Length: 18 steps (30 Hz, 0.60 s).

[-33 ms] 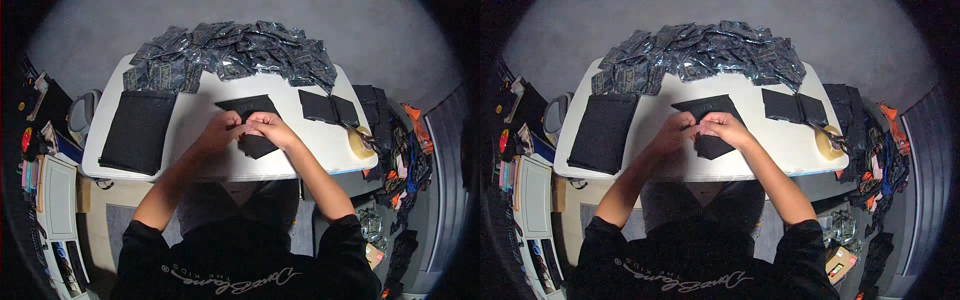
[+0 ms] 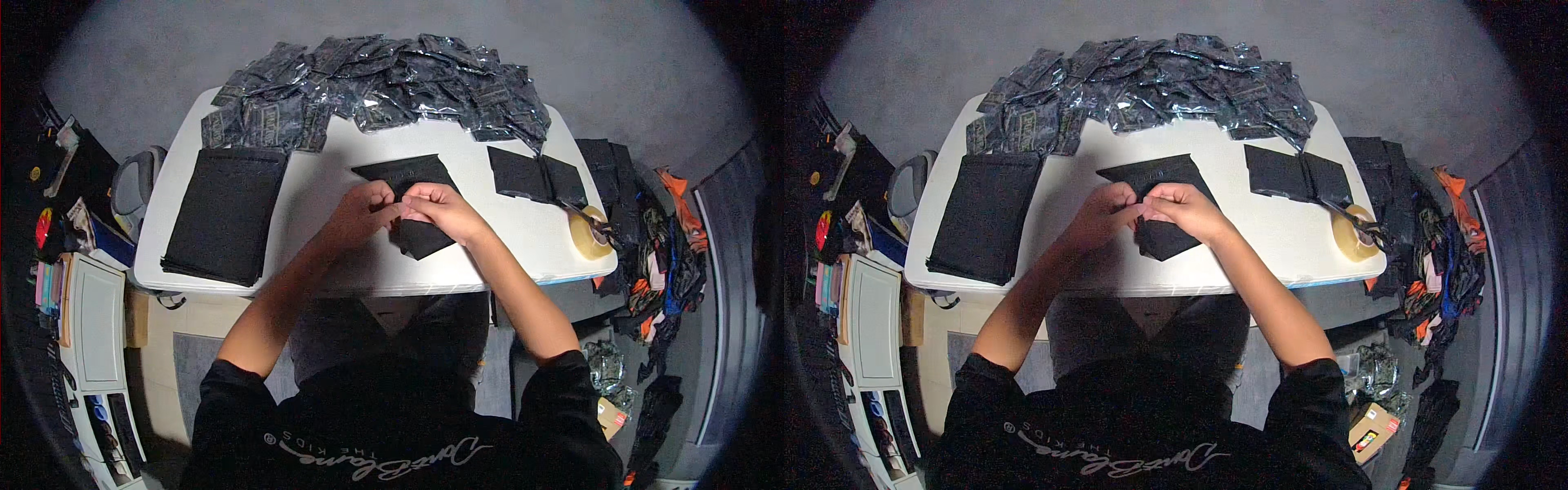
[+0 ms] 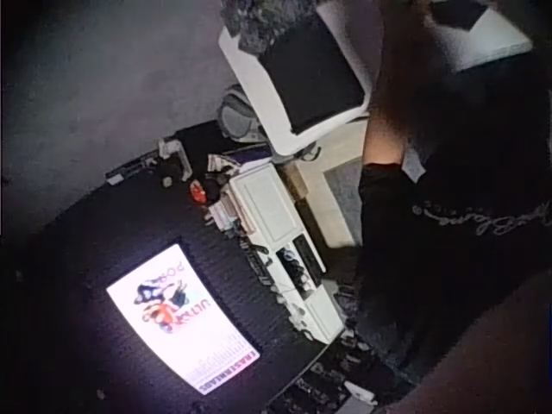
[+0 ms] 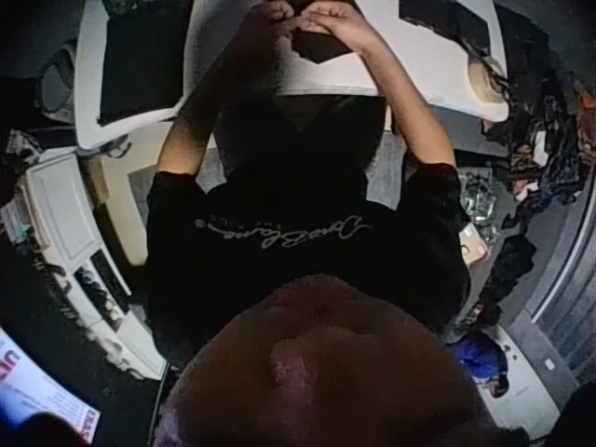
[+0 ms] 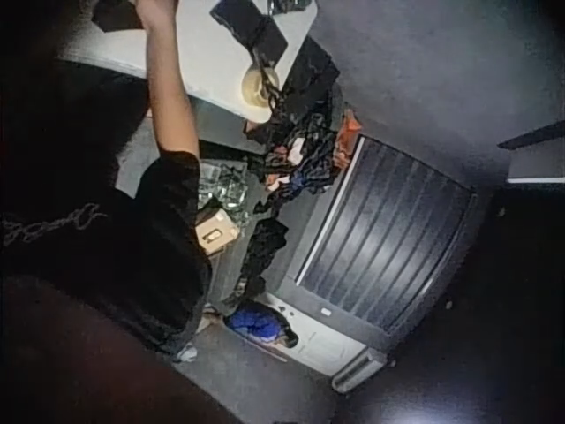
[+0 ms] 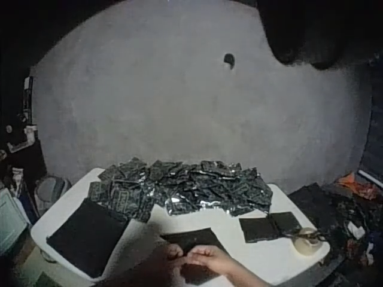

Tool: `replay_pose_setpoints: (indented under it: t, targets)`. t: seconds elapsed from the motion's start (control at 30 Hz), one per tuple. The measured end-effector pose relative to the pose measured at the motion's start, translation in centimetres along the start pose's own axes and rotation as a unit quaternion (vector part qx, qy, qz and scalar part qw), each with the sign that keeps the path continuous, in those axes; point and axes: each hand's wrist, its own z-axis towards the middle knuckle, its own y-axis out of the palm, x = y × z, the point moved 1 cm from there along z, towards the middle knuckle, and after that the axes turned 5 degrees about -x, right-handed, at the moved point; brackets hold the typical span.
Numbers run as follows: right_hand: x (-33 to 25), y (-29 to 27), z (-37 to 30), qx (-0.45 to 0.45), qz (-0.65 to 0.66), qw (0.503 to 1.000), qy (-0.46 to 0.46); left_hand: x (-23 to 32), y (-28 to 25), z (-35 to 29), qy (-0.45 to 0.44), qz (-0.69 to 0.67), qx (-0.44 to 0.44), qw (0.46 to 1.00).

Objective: Packing items into a mailing pouch and sealing it.

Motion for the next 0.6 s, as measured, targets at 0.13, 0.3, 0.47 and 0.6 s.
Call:
replay_pose_setpoints:
  t: [0.13,0.3,0.47,0.6]
  targets:
    - [0.0,0.1,-0.2,0.008,-0.009,1.0,-0.003,0.0,0.0,0.1,-0.016,0.007,0.0,1.0]
    - [-0.1,0.0,-0.2,-0.003,-0.015,1.0,0.001,0.3,0.0,0.1,-0.021,0.021,-0.013,0.999]
    - [0.1,0.0,-0.1,-0.006,-0.006,1.0,-0.005,-0.8,-0.3,0.2,0.002,-0.035,-0.025,0.999]
    - [0.1,-0.1,-0.2,-0.001,-0.004,1.0,-0.006,0.0,-0.3,0.1,-0.008,-0.009,-0.029,1.0]
